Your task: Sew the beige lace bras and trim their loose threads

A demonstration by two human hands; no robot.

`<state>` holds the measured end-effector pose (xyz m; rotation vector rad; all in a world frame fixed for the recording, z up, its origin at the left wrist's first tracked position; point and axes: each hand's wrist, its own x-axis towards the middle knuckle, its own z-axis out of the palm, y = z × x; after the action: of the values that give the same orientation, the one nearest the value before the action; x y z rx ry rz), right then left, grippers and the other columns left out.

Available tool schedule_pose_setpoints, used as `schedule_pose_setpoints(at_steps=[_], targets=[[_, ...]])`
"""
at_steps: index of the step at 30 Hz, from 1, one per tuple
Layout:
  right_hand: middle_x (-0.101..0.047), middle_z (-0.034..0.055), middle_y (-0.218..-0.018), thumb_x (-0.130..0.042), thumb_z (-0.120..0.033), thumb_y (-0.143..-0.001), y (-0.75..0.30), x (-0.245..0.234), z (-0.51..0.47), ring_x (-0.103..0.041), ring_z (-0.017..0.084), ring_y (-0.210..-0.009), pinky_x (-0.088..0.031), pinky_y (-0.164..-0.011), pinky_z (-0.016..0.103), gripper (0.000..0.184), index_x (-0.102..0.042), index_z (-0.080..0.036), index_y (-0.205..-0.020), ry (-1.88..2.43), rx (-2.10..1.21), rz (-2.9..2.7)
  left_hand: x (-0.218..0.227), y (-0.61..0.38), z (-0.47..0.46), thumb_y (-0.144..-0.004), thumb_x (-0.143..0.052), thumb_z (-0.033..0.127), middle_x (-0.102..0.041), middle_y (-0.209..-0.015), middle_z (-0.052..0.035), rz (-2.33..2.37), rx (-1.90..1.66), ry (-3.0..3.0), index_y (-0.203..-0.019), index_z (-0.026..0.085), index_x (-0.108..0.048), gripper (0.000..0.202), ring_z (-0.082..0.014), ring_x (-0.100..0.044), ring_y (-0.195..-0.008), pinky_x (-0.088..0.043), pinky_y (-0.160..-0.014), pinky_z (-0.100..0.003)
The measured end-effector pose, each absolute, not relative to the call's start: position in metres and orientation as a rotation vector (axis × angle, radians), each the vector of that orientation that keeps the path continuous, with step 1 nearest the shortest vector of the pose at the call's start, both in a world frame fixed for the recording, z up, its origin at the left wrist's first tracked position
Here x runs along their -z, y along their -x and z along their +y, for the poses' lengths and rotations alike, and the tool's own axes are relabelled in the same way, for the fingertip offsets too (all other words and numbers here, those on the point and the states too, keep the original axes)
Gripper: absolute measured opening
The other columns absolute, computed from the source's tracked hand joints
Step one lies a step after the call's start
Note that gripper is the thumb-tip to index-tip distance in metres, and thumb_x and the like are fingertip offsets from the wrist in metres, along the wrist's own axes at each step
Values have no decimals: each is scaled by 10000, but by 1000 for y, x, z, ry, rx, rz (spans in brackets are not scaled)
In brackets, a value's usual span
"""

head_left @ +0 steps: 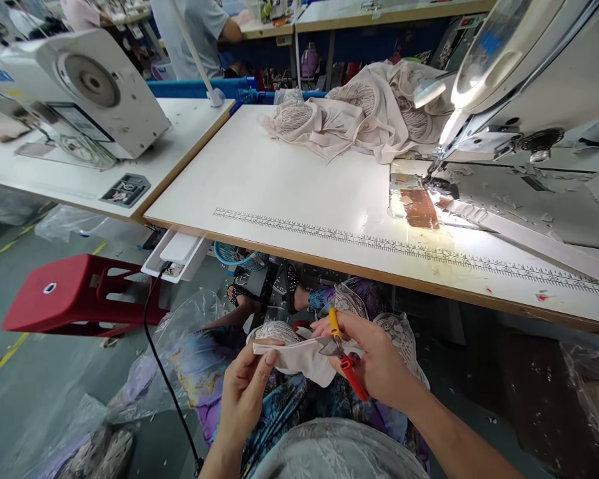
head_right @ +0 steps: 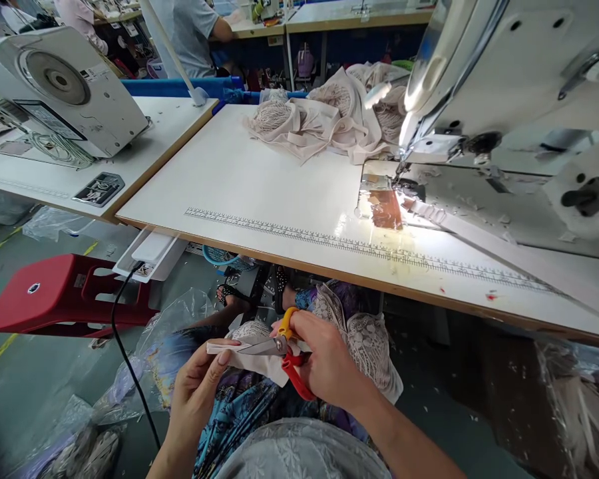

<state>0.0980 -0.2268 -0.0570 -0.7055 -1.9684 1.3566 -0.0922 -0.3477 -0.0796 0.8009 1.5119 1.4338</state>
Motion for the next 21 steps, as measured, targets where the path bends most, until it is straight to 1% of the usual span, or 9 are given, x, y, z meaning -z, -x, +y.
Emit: schedule_pose_setpoints(at_steps=[4, 6, 8, 11, 13, 16, 19, 21], targets=[[-649, 40, -940, -513, -16, -712, -99, 60, -226, -628, 191, -881, -496, -763, 292, 258, -556, -220, -864, 669, -1450, -1939, 79, 92, -346, -839, -732, 400, -719, -863, -60, 1463, -1461, -704, -930, 176, -769, 244, -169, -664, -793, -534, -712, -205], [-649, 41, -1007, -540, -12, -720, -100, 62, -227, -621, 195, -924, -494, -781, 290, 302, -585, -227, -928, 687, -1530, -1904, 78, 92, -346, -826, -744, 407, -711, -847, -59, 1450, -1462, -669, -926, 169, -769, 259, -170, -657, -789, -531, -710, -208], [-639, 37, -1041, -570, -29, -754, -102, 62, -227, -611, 187, -919, -495, -783, 285, 317, -598, -239, -991, 733, -1617, -1863, 76, 91, -344, -810, -759, 413, -703, -833, -59, 1454, -1463, -641, -924, 162, -768, 276, -171, -651, -786, -528, -708, -212], [-615, 18, -969, -584, -62, -800, -104, 61, -227, -588, 168, -855, -488, -743, 268, 264, -582, -243, -991, 783, -1683, -1825, 73, 90, -342, -791, -773, 429, -689, -804, -51, 1463, -1467, -620, -903, 159, -763, 293, -160, -632, -750, -515, -676, -203], [-594, 9, -925, -582, -73, -816, -106, 60, -226, -563, 157, -819, -475, -705, 253, 230, -570, -241, -972, 795, -1651, -1836, 71, 89, -340, -788, -774, 438, -677, -781, -43, 1450, -1457, -615, -884, 159, -755, 296, -150, -615, -721, -503, -648, -197], [-582, 7, -919, -584, -83, -824, -106, 58, -225, -524, 144, -778, -451, -660, 240, 217, -564, -240, -971, 806, -1571, -1892, 72, 88, -337, -773, -779, 460, -670, -763, -39, 1413, -1432, -584, -867, 156, -740, 321, -141, -593, -683, -490, -617, -201], [-572, 1, -887, -565, -51, -788, -105, 53, -221, -515, 140, -751, -435, -642, 239, 250, -547, -236, -954, 775, -1511, -1960, 72, 93, -333, -763, -774, 492, -668, -744, -36, 1407, -1389, -572, -873, 154, -722, 359, -136, -579, -651, -487, -614, -217], [-561, 2, -843, -551, -41, -753, -103, 47, -219, -517, 146, -741, -425, -631, 245, 235, -515, -227, -891, 724, -1434, -2018, 64, 101, -329, -800, -728, 500, -685, -780, -52, 1451, -1304, -674, -907, 161, -717, 356, -166, -613, -699, -508, -654, -254]])
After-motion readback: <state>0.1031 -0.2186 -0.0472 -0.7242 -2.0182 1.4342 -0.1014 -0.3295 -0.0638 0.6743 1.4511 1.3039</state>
